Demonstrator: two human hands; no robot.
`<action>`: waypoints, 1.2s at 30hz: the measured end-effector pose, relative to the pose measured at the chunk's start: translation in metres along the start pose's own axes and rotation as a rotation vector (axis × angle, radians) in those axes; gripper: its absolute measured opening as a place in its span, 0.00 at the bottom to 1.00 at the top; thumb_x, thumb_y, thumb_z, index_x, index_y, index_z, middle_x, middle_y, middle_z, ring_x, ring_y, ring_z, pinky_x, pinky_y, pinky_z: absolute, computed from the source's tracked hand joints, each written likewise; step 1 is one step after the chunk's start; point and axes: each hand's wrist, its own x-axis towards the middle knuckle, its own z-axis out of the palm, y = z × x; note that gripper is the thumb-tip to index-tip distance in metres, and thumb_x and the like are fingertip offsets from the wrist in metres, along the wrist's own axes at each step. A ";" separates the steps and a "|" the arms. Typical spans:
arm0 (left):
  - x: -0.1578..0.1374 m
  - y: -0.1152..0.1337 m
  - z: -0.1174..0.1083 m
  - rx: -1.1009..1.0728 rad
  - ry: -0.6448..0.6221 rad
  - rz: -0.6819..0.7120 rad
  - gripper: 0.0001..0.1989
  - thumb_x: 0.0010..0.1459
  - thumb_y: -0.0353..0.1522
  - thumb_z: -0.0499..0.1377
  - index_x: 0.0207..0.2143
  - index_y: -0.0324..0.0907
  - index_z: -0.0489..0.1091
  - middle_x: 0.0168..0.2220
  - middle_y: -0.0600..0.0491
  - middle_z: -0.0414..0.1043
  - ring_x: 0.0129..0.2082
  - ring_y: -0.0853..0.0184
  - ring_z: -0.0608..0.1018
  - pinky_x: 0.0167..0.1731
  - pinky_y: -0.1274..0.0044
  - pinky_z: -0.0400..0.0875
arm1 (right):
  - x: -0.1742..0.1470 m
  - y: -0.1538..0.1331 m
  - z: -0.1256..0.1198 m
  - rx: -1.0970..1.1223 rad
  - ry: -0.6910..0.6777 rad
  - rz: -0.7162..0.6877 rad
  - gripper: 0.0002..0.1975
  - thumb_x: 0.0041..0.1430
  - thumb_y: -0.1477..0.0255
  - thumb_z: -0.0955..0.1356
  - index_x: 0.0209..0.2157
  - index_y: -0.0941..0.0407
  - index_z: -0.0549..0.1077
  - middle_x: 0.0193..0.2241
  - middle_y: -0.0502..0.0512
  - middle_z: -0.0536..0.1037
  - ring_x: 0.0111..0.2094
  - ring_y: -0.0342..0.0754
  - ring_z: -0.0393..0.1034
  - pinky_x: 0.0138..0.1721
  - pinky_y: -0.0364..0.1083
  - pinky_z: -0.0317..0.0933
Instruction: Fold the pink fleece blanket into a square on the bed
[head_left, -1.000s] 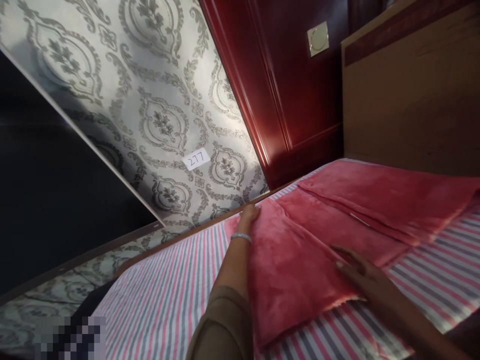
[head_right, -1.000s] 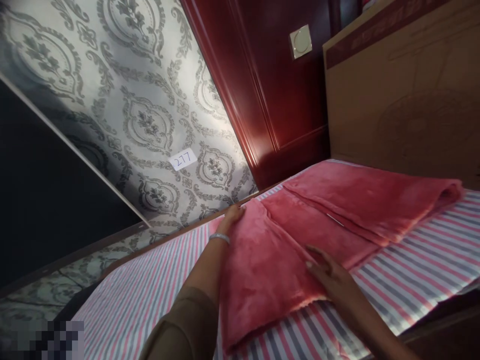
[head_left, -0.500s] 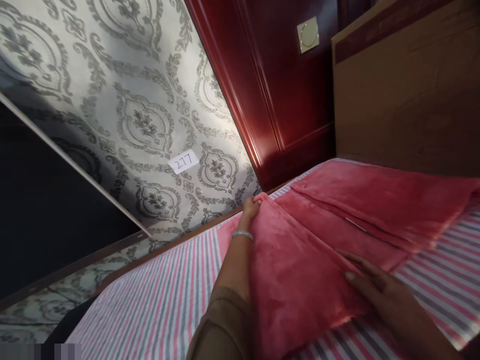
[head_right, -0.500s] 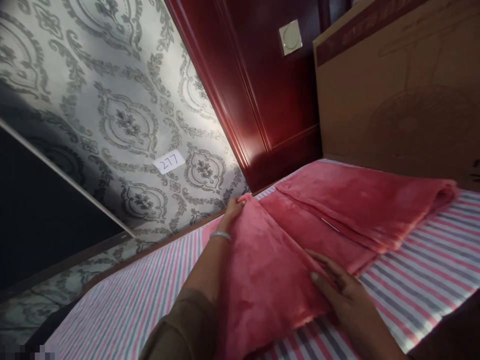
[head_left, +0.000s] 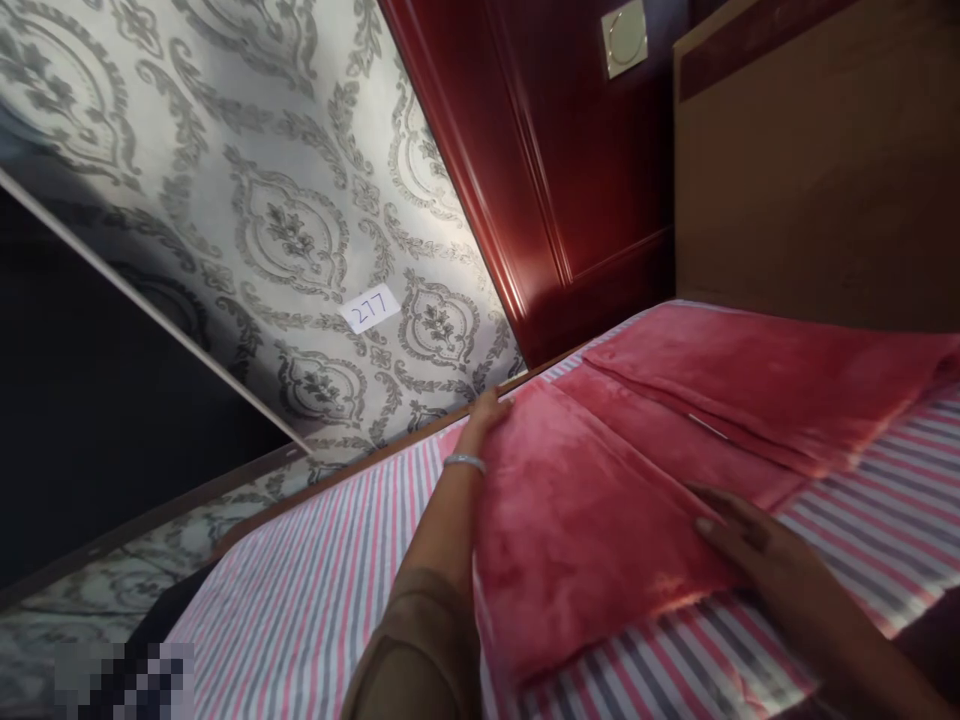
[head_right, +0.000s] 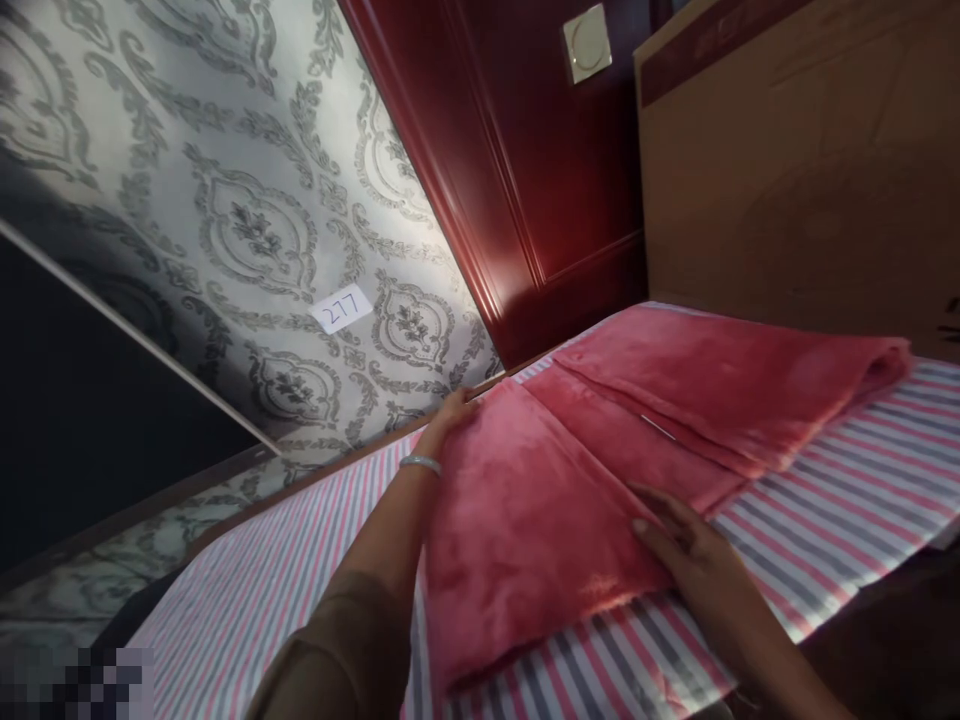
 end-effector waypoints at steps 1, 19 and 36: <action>-0.006 -0.007 -0.012 -0.010 0.033 -0.022 0.15 0.49 0.29 0.69 0.42 0.38 0.76 0.45 0.44 0.79 0.51 0.55 0.77 0.53 0.71 0.67 | 0.000 -0.002 -0.001 -0.015 -0.001 0.023 0.31 0.39 0.51 0.71 0.44 0.53 0.77 0.42 0.59 0.82 0.44 0.60 0.77 0.40 0.50 0.73; -0.099 -0.081 -0.053 -0.572 0.114 -0.416 0.19 0.48 0.42 0.72 0.35 0.36 0.78 0.24 0.49 0.77 0.28 0.62 0.80 0.30 0.73 0.77 | -0.083 0.055 0.108 -0.796 -0.279 -1.183 0.42 0.52 0.66 0.70 0.69 0.52 0.58 0.66 0.61 0.63 0.65 0.62 0.58 0.61 0.63 0.57; -0.098 -0.042 -0.060 -0.595 0.298 -0.186 0.06 0.47 0.24 0.64 0.30 0.39 0.75 0.30 0.49 0.79 0.36 0.62 0.81 0.32 0.78 0.75 | -0.065 -0.009 0.112 -0.816 -0.284 -1.207 0.27 0.59 0.82 0.60 0.59 0.58 0.71 0.52 0.62 0.78 0.49 0.53 0.74 0.49 0.53 0.70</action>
